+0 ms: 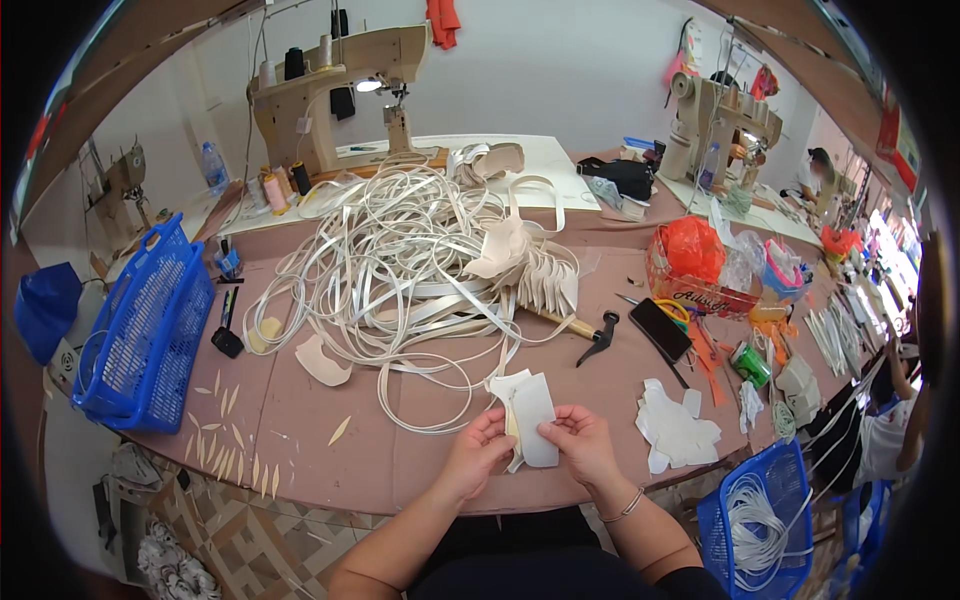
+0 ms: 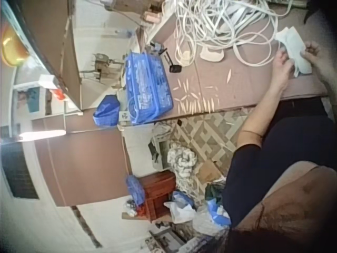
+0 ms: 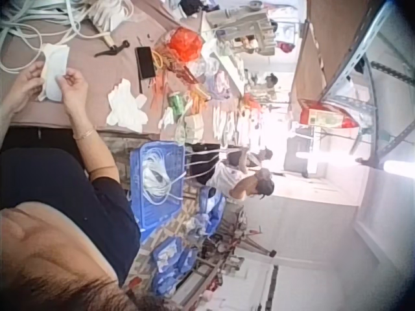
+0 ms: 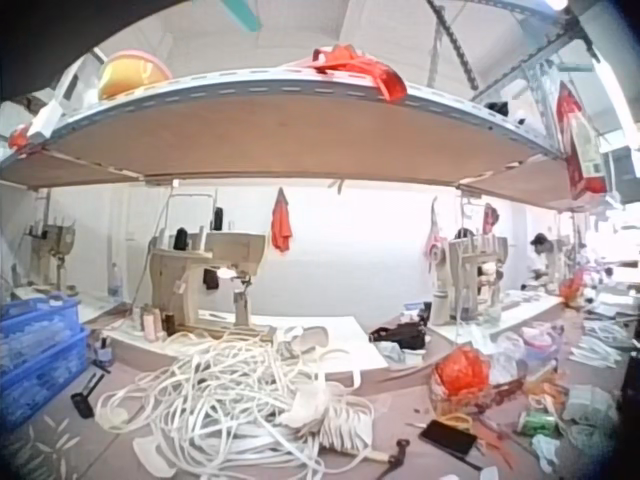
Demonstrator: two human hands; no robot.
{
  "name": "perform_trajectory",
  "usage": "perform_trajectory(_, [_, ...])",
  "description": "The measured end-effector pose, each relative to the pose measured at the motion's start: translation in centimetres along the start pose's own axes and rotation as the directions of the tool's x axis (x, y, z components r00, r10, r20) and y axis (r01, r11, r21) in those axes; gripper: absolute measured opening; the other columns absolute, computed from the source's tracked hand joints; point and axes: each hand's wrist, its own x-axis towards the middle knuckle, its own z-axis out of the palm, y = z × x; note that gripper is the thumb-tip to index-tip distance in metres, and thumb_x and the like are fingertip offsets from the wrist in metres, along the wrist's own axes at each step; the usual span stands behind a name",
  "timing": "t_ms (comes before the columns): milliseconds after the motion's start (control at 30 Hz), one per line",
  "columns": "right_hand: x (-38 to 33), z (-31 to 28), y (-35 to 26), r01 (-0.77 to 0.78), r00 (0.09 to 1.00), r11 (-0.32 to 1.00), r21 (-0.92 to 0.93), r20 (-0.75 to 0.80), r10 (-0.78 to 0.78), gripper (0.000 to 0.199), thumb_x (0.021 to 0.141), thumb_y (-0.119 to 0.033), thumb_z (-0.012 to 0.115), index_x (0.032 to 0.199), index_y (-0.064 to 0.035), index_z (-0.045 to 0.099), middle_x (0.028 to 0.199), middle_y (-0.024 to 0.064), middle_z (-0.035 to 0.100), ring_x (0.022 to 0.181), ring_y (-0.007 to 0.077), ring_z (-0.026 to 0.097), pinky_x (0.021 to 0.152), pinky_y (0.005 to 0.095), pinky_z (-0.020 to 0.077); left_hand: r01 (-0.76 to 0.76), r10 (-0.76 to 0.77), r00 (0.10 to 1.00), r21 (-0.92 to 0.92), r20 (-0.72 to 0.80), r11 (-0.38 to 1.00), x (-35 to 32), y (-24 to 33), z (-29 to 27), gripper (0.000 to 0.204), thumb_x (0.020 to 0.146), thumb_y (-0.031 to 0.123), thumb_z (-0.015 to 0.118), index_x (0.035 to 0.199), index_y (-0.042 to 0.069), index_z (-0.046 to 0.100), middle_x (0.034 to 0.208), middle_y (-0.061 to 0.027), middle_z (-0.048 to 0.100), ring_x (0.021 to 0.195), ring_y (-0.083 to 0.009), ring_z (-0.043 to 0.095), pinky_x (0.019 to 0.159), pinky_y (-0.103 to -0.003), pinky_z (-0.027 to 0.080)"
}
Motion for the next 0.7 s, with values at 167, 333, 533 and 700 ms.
perform_trajectory(167, [-0.1, 0.0, 0.1, 0.009, 1.000, 1.000, -0.015, -0.013, -0.009, 0.018, 0.076, 0.002, 0.064, 0.092, 0.0012, 0.056, 0.083, 0.0068, 0.061, 0.073, 0.0101, 0.058, 0.068, 0.0220, 0.0494, -0.005, 0.005, 1.000, -0.002, -0.007, 1.000, -0.1, -0.1, 0.1, 0.042, 0.081, -0.002, 0.053, 0.121, 0.002, 0.042, 0.105, -0.0061, 0.055, 0.092, -0.0114, 0.055, 0.076, -0.023, 0.045])
perform_trajectory(333, [-0.2, 0.0, 0.2, 0.031, 0.999, 0.999, -0.036, -0.017, -0.031, 0.019, 0.076, 0.002, 0.063, 0.093, 0.0015, 0.055, 0.084, 0.0069, 0.061, 0.073, 0.0103, 0.059, 0.069, 0.0221, 0.0493, -0.026, 0.026, 1.000, -0.019, -0.006, 0.999, -0.2, -0.1, 0.1, 0.041, 0.080, -0.003, 0.053, 0.118, 0.003, 0.043, 0.105, -0.0069, 0.057, 0.094, -0.0134, 0.055, 0.079, -0.027, 0.045])
perform_trajectory(533, [-0.5, 0.4, 0.7, 0.071, 0.997, 0.991, -0.115, -0.008, -0.073, 0.018, 0.078, 0.001, 0.063, 0.094, 0.0014, 0.055, 0.084, 0.0065, 0.061, 0.075, 0.0095, 0.058, 0.069, 0.0213, 0.0489, -0.097, 0.099, 0.992, 0.029, -0.072, 0.995, 0.1, -0.5, 1.1, 0.036, 0.078, -0.005, 0.058, 0.111, 0.002, 0.045, 0.101, -0.0083, 0.056, 0.091, -0.0123, 0.056, 0.076, -0.023, 0.046])
perform_trajectory(700, [-0.4, 0.5, 1.3, 0.098, 0.995, 0.978, -0.186, 0.004, -0.099, 0.021, 0.078, -0.001, 0.063, 0.097, 0.0020, 0.056, 0.083, 0.0065, 0.061, 0.073, 0.0084, 0.058, 0.066, 0.0207, 0.0497, -0.170, 0.181, 0.978, 0.100, -0.106, 0.980, 0.7, -1.2, 0.8, 0.032, 0.079, -0.003, 0.058, 0.108, 0.001, 0.045, 0.101, -0.0087, 0.056, 0.090, -0.0120, 0.056, 0.075, -0.023, 0.046])
